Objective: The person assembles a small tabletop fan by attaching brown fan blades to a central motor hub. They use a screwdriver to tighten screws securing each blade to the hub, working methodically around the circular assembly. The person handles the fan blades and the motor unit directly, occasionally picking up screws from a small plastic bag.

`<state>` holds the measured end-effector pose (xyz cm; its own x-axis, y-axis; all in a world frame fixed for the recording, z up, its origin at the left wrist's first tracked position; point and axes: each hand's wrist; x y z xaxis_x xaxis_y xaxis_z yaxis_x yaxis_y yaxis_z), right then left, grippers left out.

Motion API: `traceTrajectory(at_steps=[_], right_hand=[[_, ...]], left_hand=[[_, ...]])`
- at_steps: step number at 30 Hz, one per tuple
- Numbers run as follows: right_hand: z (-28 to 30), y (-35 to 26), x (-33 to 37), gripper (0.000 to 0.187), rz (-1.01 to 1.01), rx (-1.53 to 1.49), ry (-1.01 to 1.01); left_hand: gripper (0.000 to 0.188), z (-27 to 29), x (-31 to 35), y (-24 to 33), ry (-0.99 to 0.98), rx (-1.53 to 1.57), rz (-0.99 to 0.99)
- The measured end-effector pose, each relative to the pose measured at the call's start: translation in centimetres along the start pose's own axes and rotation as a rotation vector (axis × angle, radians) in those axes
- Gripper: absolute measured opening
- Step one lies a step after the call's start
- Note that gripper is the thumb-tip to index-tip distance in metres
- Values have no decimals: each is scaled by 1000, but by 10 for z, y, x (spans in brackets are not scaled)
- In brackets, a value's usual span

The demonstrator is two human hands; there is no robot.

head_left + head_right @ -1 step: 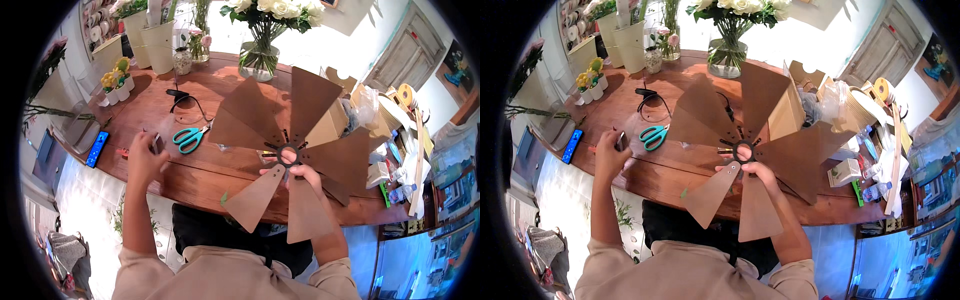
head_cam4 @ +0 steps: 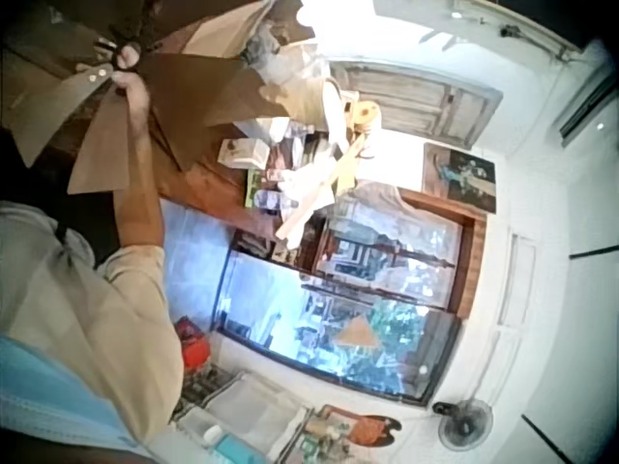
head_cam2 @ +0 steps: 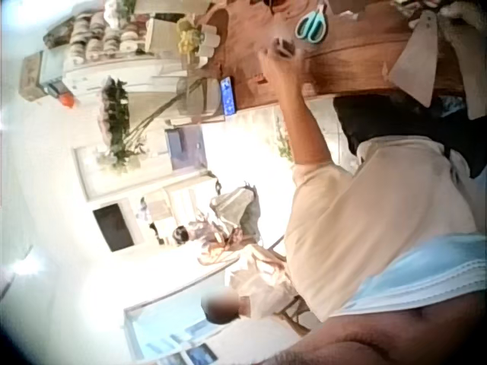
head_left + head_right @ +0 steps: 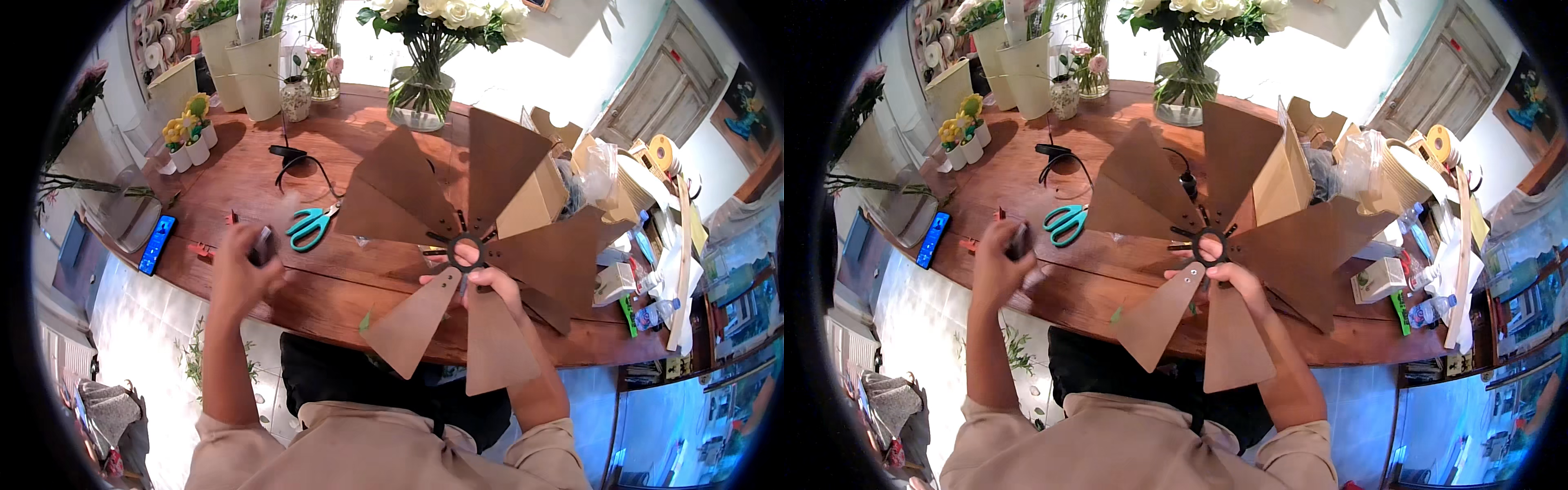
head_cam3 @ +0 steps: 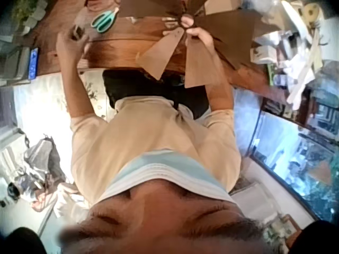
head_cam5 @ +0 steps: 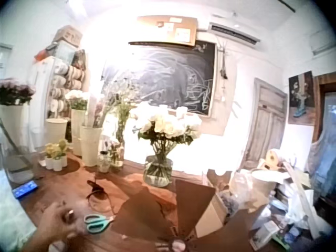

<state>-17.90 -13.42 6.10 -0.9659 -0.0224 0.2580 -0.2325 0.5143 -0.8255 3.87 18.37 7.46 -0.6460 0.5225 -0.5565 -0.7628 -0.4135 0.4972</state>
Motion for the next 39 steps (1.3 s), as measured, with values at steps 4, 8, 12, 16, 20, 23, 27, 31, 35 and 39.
traceTrajectory(at_steps=[4, 8, 12, 16, 20, 23, 27, 31, 35, 39], right_hand=[[7, 10, -26, 66, -90, -46, -133], [19, 13, -46, 37, -202, -81, -207], [21, 18, -51, 28, -254, -201, -227], [23, 24, -53, 37, -233, -338, -392], [20, 15, -47, 44, -279, -241, -309], [20, 15, -47, 43, -315, -212, -282], [25, 10, -43, 40, -384, -190, -265], [33, 16, -50, 37, -392, -167, -266], [37, 21, -54, 36, -367, -187, -237], [34, 14, -56, 44, -368, -166, -185]], left_hand=[[57, -17, 40, 48, -255, 233, -282], [58, -44, 48, 60, -297, 190, -305], [57, -50, 47, 62, -349, 63, -234], [56, -54, 42, 63, -343, 3, -288], [56, -58, 40, 72, -379, -25, -312], [56, -61, 41, 75, -391, -51, -330], [57, -66, 38, 78, -422, -64, -346], [56, -71, 38, 79, -413, -44, -381], [55, -74, 40, 77, -462, -26, -329], [54, -75, 40, 78, -461, -3, -305]])
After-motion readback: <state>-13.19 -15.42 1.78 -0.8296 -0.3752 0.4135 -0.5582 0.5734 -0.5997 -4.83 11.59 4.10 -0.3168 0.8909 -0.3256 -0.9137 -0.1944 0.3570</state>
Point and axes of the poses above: each hand's wrist, its own x-axis away from the middle knuckle, its own z-axis out of the back of the hand, y = z × x, and after that the axes turned 13 degrees about -z, right-handed
